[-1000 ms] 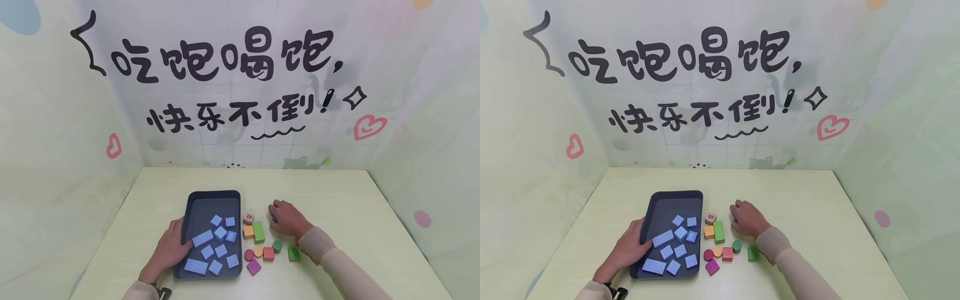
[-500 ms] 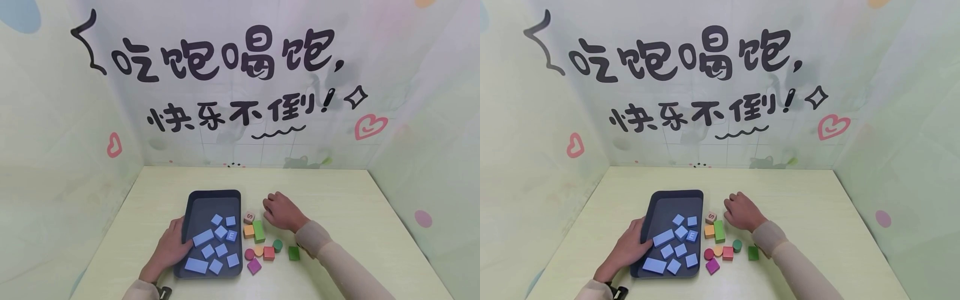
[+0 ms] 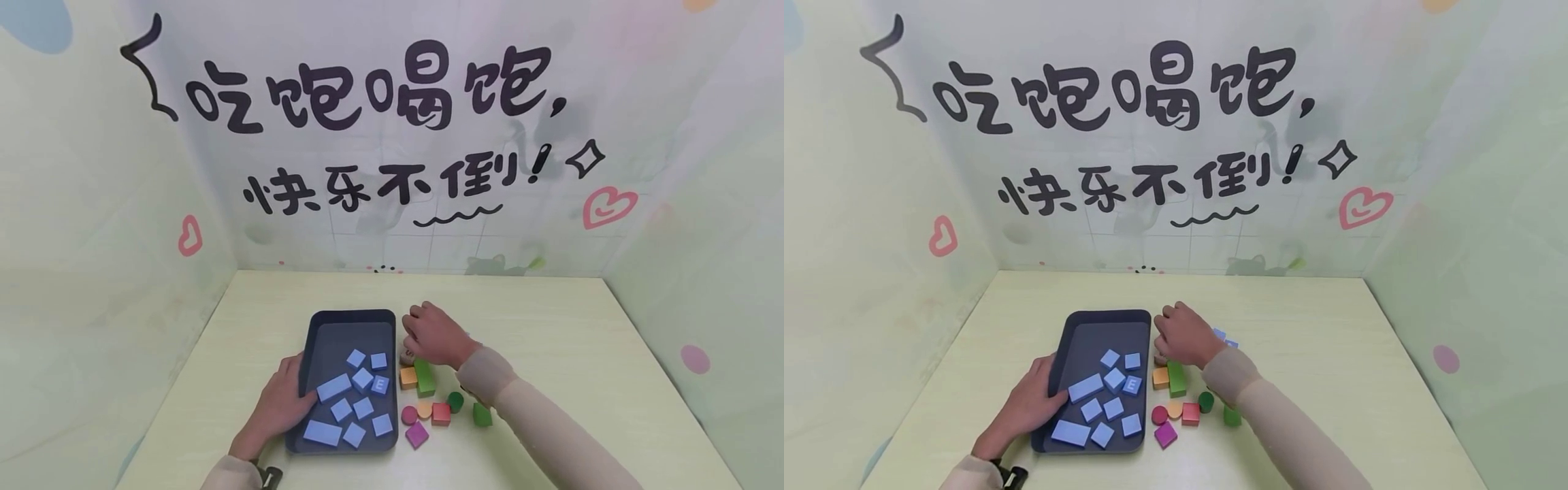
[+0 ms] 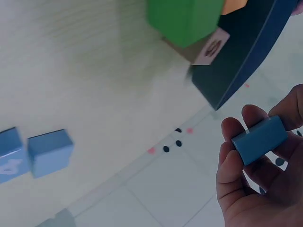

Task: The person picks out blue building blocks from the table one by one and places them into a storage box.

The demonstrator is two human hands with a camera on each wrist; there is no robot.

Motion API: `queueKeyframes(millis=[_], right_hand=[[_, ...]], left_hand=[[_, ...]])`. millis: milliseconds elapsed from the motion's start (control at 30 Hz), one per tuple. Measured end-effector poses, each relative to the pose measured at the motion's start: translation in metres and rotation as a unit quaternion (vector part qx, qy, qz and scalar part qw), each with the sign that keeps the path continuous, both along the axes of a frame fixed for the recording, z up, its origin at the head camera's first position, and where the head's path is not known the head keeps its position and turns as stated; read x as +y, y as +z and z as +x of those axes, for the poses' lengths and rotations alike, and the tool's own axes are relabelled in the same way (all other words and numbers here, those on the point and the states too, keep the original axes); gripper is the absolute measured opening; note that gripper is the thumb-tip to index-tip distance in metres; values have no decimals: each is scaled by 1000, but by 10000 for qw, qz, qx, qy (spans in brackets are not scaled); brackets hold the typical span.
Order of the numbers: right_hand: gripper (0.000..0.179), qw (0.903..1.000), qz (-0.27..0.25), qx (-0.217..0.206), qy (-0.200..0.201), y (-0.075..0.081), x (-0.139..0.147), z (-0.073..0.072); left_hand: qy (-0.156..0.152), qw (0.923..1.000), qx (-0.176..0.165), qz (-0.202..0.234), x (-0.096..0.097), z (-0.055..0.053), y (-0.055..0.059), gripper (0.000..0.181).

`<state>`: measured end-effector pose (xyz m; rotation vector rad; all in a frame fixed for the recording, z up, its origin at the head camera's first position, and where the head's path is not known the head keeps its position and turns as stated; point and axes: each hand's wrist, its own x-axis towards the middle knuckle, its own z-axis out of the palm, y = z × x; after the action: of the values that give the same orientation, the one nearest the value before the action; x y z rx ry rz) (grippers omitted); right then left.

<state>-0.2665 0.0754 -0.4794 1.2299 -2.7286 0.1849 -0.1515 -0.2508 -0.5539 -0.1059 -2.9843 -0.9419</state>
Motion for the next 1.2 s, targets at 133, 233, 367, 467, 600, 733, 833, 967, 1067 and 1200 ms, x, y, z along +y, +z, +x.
queueKeyframes(millis=[133,233,367,467,600,733,833,967,1067,1200], right_hand=[[14,9999,-32,40,137,5,-16,0],[13,9999,75,13,117,7,-27,0],[14,9995,284,-57,132,9,-42,2],[14,9990,398,-95,198,11,-54,3],[16,9980,542,3,327,12,-69,5],[18,9958,690,277,527,10,-84,5],[18,9923,836,540,737,8,-94,4],[20,9864,1009,824,1003,6,-107,5],[24,9826,1155,964,1092,3,-116,6],[29,9786,1402,1004,1123,-5,-128,7]], left_hand=[[-7,9999,100,1,0,0,1,81],[-8,9999,132,7,1,1,3,82],[-7,9999,115,12,1,0,2,82],[-24,9996,298,-14,0,0,-1,80],[-54,9978,657,-92,-1,0,-9,78],[-55,9979,650,-25,-2,-1,-10,78],[-44,9987,507,-3,-1,0,-5,79],[-23,9998,204,-57,1,0,2,80],[-27,10000,33,-43,2,1,6,81],[-31,10000,48,-32,2,0,5,81]])
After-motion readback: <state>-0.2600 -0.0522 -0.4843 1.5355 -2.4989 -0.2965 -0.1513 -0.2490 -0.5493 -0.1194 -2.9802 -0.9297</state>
